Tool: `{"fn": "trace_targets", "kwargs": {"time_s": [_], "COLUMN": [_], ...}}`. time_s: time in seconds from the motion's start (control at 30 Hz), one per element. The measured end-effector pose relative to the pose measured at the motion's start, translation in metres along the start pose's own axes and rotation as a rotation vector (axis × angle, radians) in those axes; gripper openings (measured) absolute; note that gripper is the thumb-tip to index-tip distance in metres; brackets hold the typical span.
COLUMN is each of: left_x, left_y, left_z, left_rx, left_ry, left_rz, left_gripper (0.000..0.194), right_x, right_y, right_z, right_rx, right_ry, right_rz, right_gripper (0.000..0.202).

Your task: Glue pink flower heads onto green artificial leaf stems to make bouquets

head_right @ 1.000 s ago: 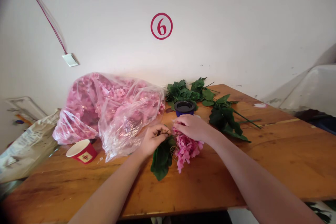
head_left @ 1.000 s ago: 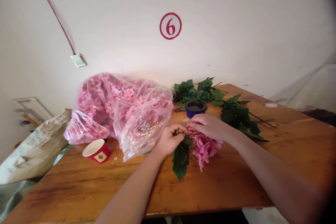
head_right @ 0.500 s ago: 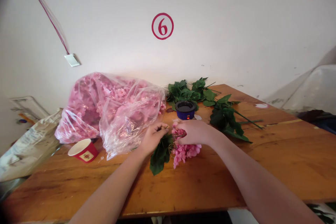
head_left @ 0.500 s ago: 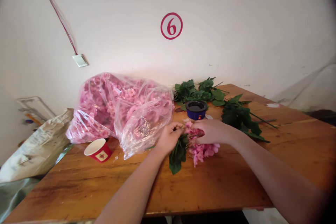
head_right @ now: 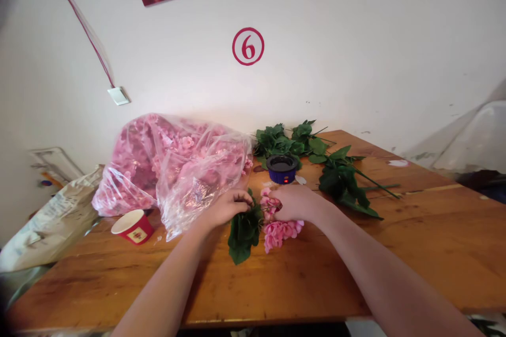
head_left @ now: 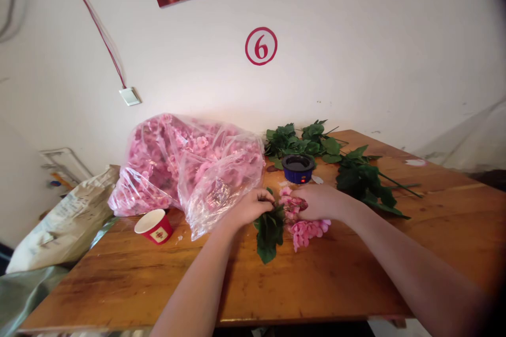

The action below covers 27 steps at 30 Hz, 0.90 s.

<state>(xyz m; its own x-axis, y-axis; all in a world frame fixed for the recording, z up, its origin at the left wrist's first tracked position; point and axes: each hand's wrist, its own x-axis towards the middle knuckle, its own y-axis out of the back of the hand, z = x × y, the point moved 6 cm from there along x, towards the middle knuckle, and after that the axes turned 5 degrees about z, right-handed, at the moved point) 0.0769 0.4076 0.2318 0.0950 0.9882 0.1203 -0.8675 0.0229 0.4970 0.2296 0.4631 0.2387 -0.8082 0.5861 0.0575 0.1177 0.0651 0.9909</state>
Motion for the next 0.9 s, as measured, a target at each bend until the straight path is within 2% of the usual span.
{"fn": "trace_targets", "kwargs": {"time_s": [0.17,0.27,0.37,0.47,0.6,0.7,0.8,0.9], "left_x": [0.000,0.000,0.002,0.003,0.007,0.010,0.010,0.006], "left_y": [0.006,0.004,0.000,-0.007,-0.016,-0.021,-0.022,-0.022], "left_z": [-0.008,-0.011,-0.011,-0.012,-0.019,-0.026,-0.028,-0.020], "left_rx": [0.138,0.062,-0.064,-0.141,-0.188,-0.176,-0.094,0.037], "left_ry": [0.030,0.019,-0.010,-0.025,-0.010,-0.002,-0.041,-0.132], "left_rz": [-0.082,-0.110,-0.104,-0.106,-0.072,-0.034,0.013,0.050], "left_gripper": [0.013,0.013,0.013,0.013,0.019,0.030,0.032,0.027], "right_x": [-0.001,-0.003,-0.006,-0.007,-0.006,-0.006,-0.009,-0.013], "right_y": [-0.004,-0.002,0.002,0.000,-0.005,-0.003,0.005,0.012], "right_z": [0.002,0.005,0.008,0.012,0.015,0.012,0.007,0.007], "right_rx": [-0.005,0.014,0.031,0.055,0.068,0.104,0.138,0.162], "right_ry": [-0.002,-0.014,-0.030,-0.030,-0.034,-0.016,0.028,0.024], "right_rz": [-0.007,0.031,0.072,0.031,-0.015,0.002,0.051,0.071], "right_gripper": [0.020,0.022,0.032,0.033,0.029,0.028,0.035,0.047]}}
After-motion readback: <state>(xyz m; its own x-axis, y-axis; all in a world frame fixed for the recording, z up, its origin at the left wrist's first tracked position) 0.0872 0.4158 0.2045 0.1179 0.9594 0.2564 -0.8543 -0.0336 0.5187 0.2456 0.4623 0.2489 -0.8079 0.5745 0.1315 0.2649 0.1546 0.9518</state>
